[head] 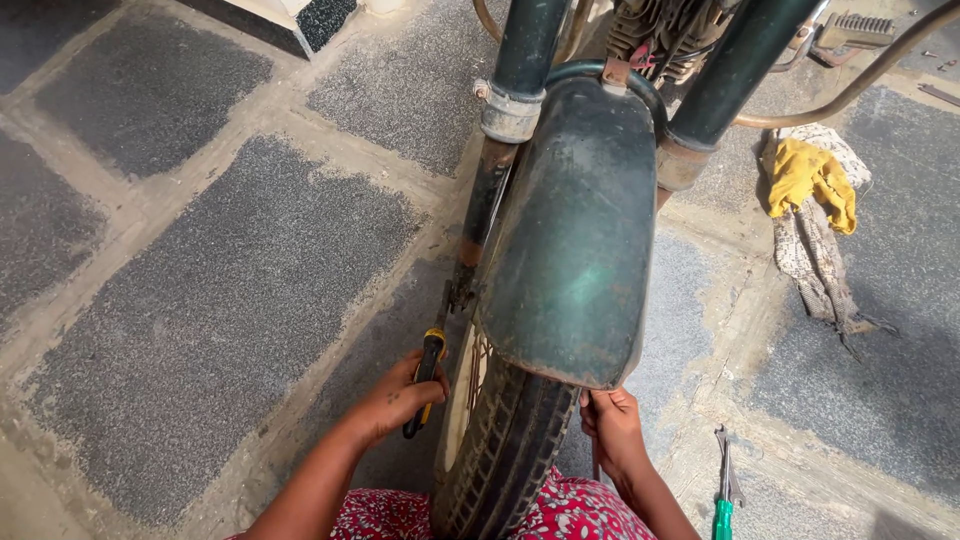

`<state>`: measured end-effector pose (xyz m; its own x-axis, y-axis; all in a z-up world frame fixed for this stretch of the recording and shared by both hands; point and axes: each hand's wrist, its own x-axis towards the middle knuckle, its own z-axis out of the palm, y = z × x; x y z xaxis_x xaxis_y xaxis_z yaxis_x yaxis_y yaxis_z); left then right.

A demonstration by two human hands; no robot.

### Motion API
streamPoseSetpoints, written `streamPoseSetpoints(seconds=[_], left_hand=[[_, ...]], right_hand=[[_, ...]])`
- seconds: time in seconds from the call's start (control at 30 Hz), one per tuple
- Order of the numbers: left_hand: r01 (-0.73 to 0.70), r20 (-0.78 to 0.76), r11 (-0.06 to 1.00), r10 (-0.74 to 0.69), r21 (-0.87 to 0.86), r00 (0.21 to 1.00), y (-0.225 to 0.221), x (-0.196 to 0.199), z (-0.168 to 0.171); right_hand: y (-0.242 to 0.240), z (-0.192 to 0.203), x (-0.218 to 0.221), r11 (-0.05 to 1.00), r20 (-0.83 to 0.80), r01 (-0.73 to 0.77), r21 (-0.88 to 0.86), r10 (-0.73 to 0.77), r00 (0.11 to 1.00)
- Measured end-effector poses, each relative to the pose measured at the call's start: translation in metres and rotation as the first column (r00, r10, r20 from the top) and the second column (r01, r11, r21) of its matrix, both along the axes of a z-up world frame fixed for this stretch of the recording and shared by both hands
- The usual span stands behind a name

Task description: The person sits on the floor beside a motorcycle and works on the front wheel and brake area. They use a spanner, pliers and a screwdriver to loosen and tighten fasteners near the front axle and brake assembly, holding the wheel steady with the other hand while turning the tools.

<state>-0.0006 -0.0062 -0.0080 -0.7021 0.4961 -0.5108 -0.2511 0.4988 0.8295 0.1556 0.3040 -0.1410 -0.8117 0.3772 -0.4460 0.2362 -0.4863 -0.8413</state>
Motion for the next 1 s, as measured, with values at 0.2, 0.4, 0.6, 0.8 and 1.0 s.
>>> streamPoseSetpoints(seconds=[0.2,0.4,0.6,0.8,1.0], left_hand=[[-0.018,0.023,1.0,0.018,0.011,1.0,-0.001,0.0,0.001],[-0.014,0.067,0.999,0.017,-0.046,0.998,0.005,0.001,0.012],[-0.019,0.094,0.996,0.028,-0.087,0.995,0.003,0.002,0.01],[-0.017,0.09,0.996,0.025,-0.091,0.996,0.005,0.002,0.012],[-0.026,0.079,0.997,0.031,-0.068,0.996,0.003,0.001,0.006]], right_hand=[[-0.013,0.006,-0.008,0.981,0.088,0.098,-0.166,-0.084,0.993],[-0.02,0.019,-0.009,0.952,0.136,0.126,-0.28,-0.091,0.987],[-0.028,0.053,-0.021,0.927,0.236,0.218,-0.304,-0.148,0.96],[-0.02,0.007,-0.011,0.923,0.107,0.131,-0.363,-0.098,0.989],[-0.03,0.055,-0.016,0.882,0.26,0.229,-0.412,-0.127,0.957]])
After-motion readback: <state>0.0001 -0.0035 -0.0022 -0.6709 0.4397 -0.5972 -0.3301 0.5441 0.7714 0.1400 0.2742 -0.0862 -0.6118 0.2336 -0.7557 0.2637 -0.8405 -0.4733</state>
